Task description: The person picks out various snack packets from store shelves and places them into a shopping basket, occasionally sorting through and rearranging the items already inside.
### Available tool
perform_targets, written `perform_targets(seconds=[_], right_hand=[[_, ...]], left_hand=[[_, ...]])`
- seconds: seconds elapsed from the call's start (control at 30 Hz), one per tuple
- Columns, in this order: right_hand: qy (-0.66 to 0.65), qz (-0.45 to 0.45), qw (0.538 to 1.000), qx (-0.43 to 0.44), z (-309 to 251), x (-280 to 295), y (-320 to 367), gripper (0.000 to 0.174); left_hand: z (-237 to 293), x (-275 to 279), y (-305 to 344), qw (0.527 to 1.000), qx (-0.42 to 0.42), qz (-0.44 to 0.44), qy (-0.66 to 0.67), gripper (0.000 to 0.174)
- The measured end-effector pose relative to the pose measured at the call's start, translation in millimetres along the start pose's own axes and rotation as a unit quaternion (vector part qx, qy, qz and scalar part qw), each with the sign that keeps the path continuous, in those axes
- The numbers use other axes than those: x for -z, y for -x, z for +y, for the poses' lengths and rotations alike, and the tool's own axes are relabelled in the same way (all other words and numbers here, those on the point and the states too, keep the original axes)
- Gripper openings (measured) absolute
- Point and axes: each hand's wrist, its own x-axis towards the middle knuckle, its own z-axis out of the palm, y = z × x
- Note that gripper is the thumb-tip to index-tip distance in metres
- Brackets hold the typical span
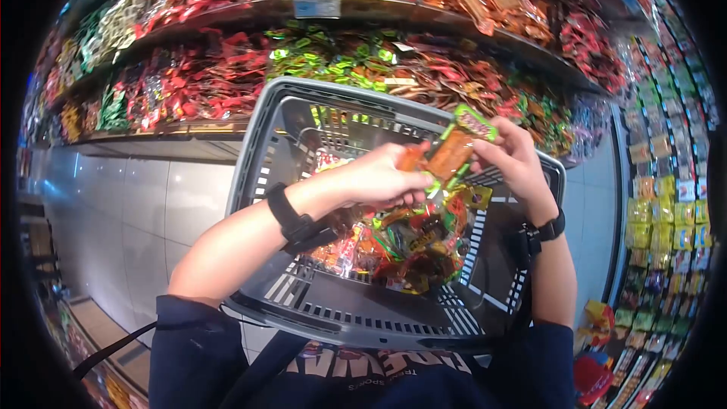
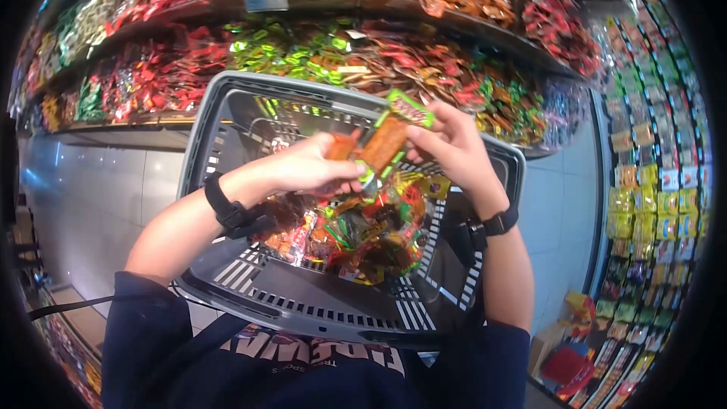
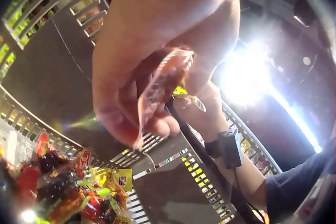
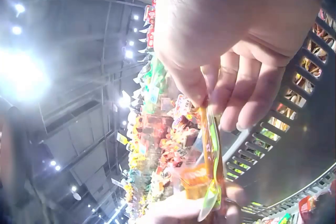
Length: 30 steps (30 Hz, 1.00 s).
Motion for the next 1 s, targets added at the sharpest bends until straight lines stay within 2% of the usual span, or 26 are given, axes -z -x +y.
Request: perform_targets(seconds=[0.07,0.13,0.17,0.2,0.27,0.3,0.33,0.4,0.47,0.53,0.57,0.6,0.63,0.67,0.7,0.73,0.8,0.83,0.87,0.93,0.97,1.0], right_hand=[[-0.031,0.027,0.998,0.037,-6,1,2,0.017],[-0.029,0.066,0.991,0.116,-10,3,-1,0.018],[-0.044,0.098,0.988,0.114,-18,1,-1,0.018],[-0.062,0.100,0.984,0.133,-22,3,-5,0.018],[-0.035,0.113,0.984,0.130,-41,1,-14,0.018],[-0.017,0.119,0.987,0.109,-54,-7,-22,0.018],[-0.015,0.116,0.987,0.112,-65,-17,-32,0.018],[0.024,0.090,0.996,0.007,-80,-39,-57,0.019],[0.037,0.039,0.998,-0.013,-75,-54,-97,0.022],[0.034,0.047,0.997,-0.042,-55,-66,-139,0.035],[0.087,0.073,0.991,-0.067,-50,-75,-149,0.042],[0.139,0.098,0.981,-0.093,-45,-81,-157,0.049],[0.215,0.076,0.971,-0.073,-41,-80,-160,0.060],[0.357,0.068,0.929,0.071,-33,-76,-157,0.055],[0.394,0.051,0.906,0.147,-38,-78,-141,0.049],[0.426,0.033,0.877,0.220,-48,-82,-118,0.043],[0.422,0.020,0.862,0.279,-58,-83,-86,0.032],[0.404,0.033,0.863,0.301,-55,-80,-74,0.027],[0.400,0.044,0.858,0.320,-52,-78,-62,0.021],[0.406,0.075,0.847,0.334,-42,-74,-45,0.014],[0.424,0.057,0.845,0.321,-38,-76,-35,0.015],[0.444,0.042,0.835,0.322,-38,-77,-30,0.016]], left_hand=[[3,0,6,0.999,0.007,-0.023,-0.028,0.025],[-7,2,2,0.977,-0.003,-0.072,-0.202,0.031],[-11,1,3,0.951,-0.044,-0.043,-0.302,0.036],[-13,-2,3,0.953,-0.048,-0.038,-0.298,0.036],[-25,-8,0,0.894,-0.079,-0.044,-0.438,0.036],[-44,-10,-5,0.912,-0.134,-0.039,-0.386,0.034],[-40,-13,3,0.912,-0.135,-0.035,-0.386,0.034],[-29,-20,15,0.899,-0.162,-0.051,-0.404,0.033],[-30,-23,14,0.885,-0.147,-0.072,-0.436,0.032],[-39,-26,14,0.899,-0.190,-0.036,-0.394,0.030],[-26,-28,17,0.895,-0.151,-0.062,-0.415,0.028],[-31,-28,16,0.895,-0.152,-0.058,-0.415,0.028],[-41,-28,14,0.888,-0.191,-0.035,-0.416,0.028],[-49,-28,13,0.881,-0.228,-0.013,-0.415,0.027],[-36,-29,23,0.891,-0.168,-0.028,-0.420,0.026],[-35,-28,24,0.895,-0.165,-0.027,-0.414,0.026],[-42,-23,24,0.884,-0.185,-0.052,-0.425,0.026],[-39,-20,26,0.872,-0.223,-0.055,-0.433,0.026],[-39,-16,23,0.881,-0.140,-0.067,-0.446,0.026],[-60,9,12,0.852,-0.288,0.001,-0.437,0.030],[-18,3,18,0.838,-0.005,-0.005,-0.545,0.031],[-16,16,21,0.804,-0.061,0.040,-0.591,0.030]])
